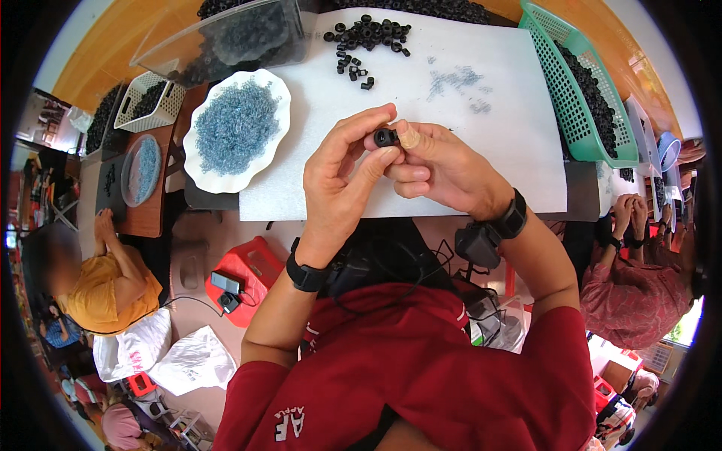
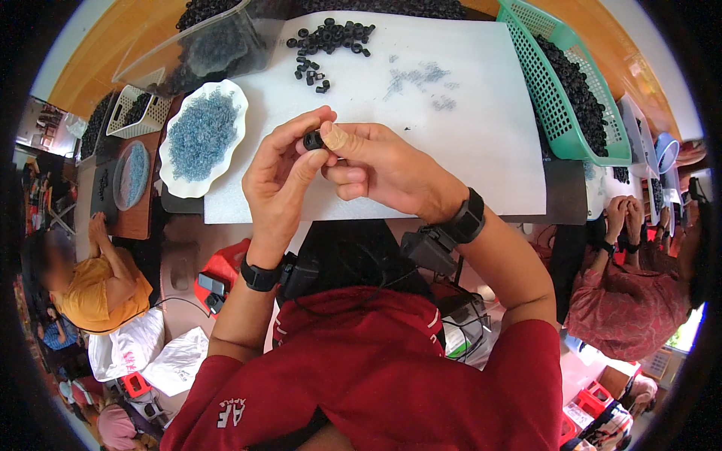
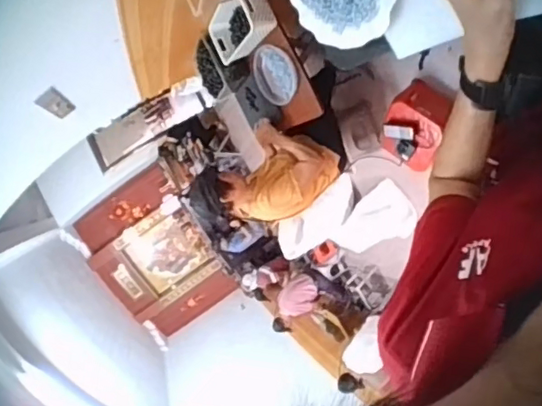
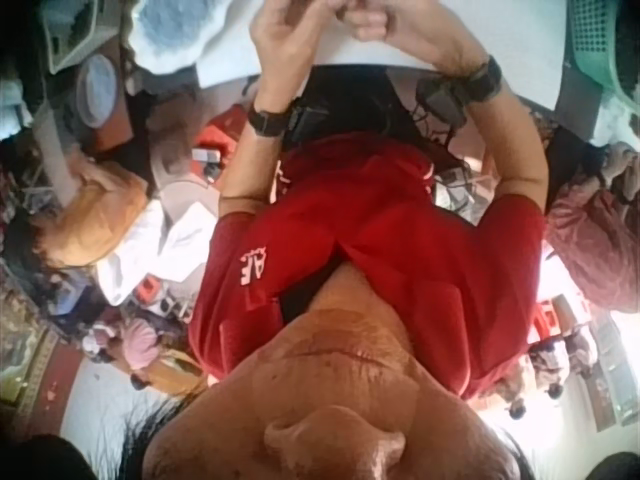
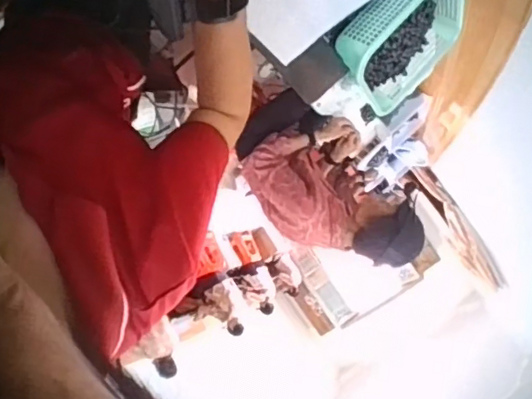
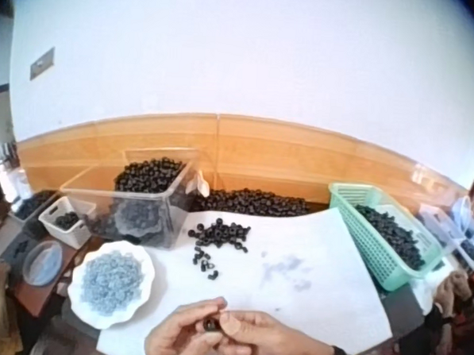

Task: Assembling small black plastic components at a workshop table.

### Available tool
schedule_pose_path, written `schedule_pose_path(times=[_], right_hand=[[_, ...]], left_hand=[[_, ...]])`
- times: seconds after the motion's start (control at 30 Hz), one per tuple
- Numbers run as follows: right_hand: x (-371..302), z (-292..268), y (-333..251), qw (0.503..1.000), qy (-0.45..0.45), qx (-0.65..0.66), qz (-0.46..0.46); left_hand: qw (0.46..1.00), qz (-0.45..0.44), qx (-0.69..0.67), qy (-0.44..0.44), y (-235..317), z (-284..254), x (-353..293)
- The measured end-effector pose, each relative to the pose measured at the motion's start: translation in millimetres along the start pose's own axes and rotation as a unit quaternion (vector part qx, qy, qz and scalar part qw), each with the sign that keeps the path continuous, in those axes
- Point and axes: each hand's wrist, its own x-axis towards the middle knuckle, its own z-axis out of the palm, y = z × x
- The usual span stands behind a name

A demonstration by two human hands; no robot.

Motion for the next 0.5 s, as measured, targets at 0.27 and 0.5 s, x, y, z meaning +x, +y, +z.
schedule_pose_path(times=[0.27, 0.5], right_hand=[[-9.4, 10.0, -5.8, 0.995, 0.060, -0.085, 0.002], [-13.2, 7.1, -7.5, 0.994, 0.071, -0.082, 0.024]], left_hand=[[0.991, 0.053, 0.121, 0.024, 6.5, 1.2, -2.1], [0.983, 0.094, 0.157, 0.030, 9.4, 1.8, -2.3]])
